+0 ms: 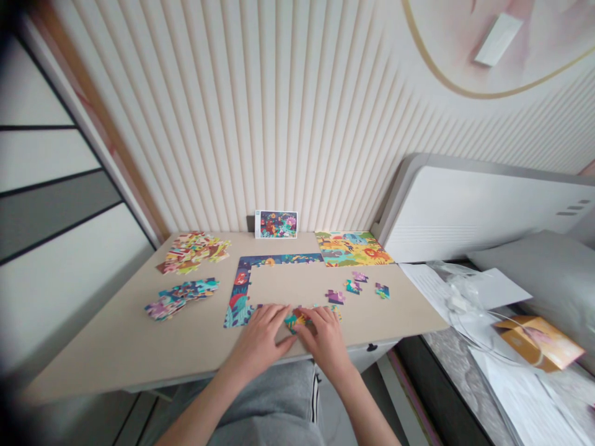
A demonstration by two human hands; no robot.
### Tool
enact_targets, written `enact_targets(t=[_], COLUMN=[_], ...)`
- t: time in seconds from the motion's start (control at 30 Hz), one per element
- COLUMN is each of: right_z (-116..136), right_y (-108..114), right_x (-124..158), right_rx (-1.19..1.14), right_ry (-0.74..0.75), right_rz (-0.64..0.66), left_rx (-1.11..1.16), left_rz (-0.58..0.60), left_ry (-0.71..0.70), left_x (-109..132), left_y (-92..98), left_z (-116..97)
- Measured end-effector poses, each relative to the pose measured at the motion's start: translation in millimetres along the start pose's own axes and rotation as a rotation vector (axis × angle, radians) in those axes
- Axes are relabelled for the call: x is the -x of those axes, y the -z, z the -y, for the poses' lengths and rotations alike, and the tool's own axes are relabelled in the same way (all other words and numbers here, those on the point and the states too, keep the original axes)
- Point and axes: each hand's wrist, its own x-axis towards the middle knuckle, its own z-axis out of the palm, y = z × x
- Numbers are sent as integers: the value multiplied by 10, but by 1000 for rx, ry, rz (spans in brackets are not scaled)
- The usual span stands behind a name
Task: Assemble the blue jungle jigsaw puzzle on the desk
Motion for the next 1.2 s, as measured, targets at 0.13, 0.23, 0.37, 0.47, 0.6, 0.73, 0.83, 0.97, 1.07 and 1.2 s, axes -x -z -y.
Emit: enact_targets(t=[0.13, 0.23, 0.37, 0.47, 0.6, 0.73, 0.83, 0.97, 1.07, 1.2], right_z=[-171, -366, -531, -516, -330, -118, -60, -85, -101, -73], right_y=[95, 170, 213, 203, 187, 184, 167, 154, 169, 184], right_x=[-18, 0, 71, 124, 158, 154, 137, 132, 148, 157], right_rx=[83, 129, 120, 97, 75, 65, 85, 110, 116, 79], right_ry=[-11, -7, -9, 8, 58, 139, 168, 165, 173, 198], right_rz=[-63, -99, -107, -91, -45, 45, 73, 96, 126, 170], left_rx=[12, 14, 12, 16, 28, -14, -77, -144, -140, -137], left_rz=[11, 3, 8, 4, 9, 25, 28, 53, 74, 89], left_ry=[13, 23, 17, 17, 19, -40, -70, -163, -212, -133], left_x=[-8, -8, -10, -11, -7, -3, 14, 116, 258, 411], left_y=[54, 63, 59, 53, 64, 94, 90, 71, 146, 415], left_z=[-45, -52, -51, -50, -51, -76, -130, -224, -233, -27])
